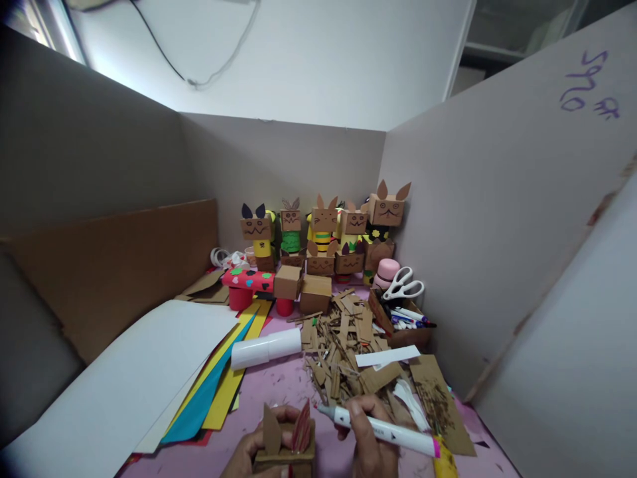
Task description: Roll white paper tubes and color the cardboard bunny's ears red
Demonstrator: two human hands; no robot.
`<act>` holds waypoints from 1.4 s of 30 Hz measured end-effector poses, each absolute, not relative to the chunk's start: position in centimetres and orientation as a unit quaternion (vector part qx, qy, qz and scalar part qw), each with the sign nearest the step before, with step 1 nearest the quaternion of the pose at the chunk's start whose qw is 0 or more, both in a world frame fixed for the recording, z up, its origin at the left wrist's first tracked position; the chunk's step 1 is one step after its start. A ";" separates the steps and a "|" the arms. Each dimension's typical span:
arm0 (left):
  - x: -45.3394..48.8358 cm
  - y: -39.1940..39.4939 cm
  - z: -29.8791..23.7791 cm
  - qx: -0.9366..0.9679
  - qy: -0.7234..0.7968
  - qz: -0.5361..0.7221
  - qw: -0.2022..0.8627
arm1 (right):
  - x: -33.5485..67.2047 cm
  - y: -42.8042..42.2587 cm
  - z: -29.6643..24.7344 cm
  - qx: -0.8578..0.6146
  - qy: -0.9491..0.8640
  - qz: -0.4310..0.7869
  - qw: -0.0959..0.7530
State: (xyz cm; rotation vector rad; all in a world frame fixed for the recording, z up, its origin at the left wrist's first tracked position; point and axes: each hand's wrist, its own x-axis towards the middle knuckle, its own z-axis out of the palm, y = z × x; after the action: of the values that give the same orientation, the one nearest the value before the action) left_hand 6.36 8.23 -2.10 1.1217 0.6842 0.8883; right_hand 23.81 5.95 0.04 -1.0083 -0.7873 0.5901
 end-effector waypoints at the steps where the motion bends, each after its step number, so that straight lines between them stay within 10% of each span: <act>1: 6.3 8.3 -2.3 0.504 0.310 0.396 0.703 | 23.8 5.9 0.1 -0.459 -0.365 0.281 0.760; 42: 6.2 7.9 -0.6 0.527 0.331 0.399 0.673 | 23.4 4.9 0.1 -0.502 -0.422 0.351 0.668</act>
State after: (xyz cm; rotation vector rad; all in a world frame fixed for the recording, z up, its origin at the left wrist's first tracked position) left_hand 6.22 7.94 -0.60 1.1868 0.7443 0.8988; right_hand 23.44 4.90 0.11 -1.1334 -0.9529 0.7919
